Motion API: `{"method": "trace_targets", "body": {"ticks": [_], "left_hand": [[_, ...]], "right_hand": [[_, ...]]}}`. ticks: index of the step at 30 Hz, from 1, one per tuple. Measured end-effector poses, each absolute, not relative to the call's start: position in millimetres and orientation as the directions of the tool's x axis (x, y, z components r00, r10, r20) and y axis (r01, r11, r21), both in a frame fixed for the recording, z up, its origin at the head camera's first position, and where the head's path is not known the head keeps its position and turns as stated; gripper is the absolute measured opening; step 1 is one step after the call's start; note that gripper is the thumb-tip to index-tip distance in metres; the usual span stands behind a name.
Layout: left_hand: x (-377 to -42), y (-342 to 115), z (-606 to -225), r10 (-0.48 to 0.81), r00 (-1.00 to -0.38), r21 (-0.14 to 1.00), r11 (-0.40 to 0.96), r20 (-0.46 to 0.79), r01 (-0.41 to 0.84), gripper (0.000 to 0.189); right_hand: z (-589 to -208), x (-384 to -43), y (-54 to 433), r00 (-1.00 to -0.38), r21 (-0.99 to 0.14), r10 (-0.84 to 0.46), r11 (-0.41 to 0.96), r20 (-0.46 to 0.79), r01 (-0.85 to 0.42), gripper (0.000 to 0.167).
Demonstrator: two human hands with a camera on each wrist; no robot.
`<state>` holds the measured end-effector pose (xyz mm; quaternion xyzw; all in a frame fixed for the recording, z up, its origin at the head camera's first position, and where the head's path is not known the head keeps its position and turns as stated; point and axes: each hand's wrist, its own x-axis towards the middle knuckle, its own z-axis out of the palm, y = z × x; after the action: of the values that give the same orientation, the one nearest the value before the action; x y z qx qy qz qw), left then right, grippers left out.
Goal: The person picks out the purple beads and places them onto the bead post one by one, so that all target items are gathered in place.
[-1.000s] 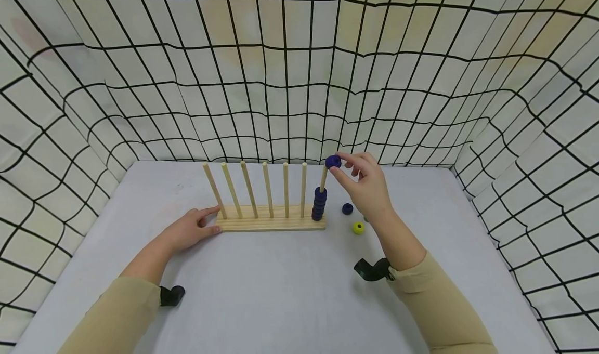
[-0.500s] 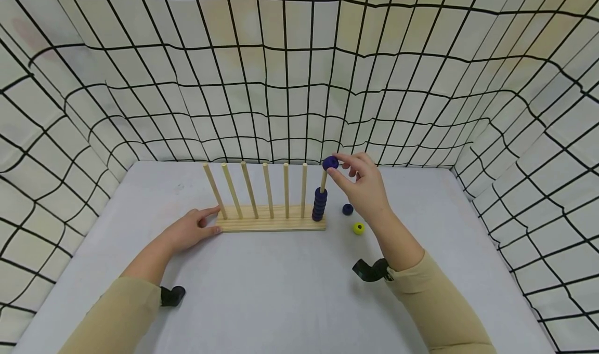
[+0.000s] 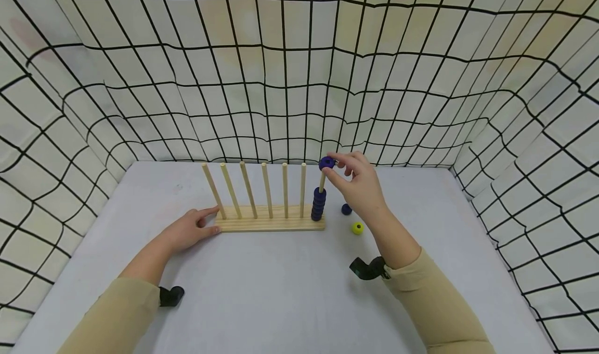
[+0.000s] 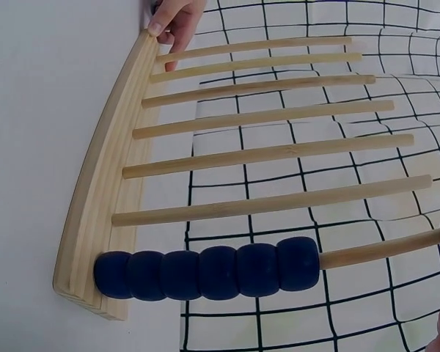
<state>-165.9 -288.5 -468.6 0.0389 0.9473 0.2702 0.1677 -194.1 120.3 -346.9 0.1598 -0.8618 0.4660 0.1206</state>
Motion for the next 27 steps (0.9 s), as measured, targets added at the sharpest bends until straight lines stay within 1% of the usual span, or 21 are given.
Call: {"method": "trace_targets", "body": {"ticks": [19, 27], "left_hand": [[-165.7, -286.4, -466.5, 0.166, -0.940, 0.527, 0.850, -0.299, -0.017, 0.075], [-167.2, -287.3, -469.0, 0.166, -0.939, 0.522, 0.853, -0.300, -0.016, 0.076]], "right_hand": [[-349.9, -195.8, 118.5, -0.938, -0.751, -0.167, 0.565, 0.303, -0.343, 0.042], [-350.6, -194.8, 118.7, -0.944, -0.760, -0.164, 0.562, 0.286, -0.328, 0.042]]}}
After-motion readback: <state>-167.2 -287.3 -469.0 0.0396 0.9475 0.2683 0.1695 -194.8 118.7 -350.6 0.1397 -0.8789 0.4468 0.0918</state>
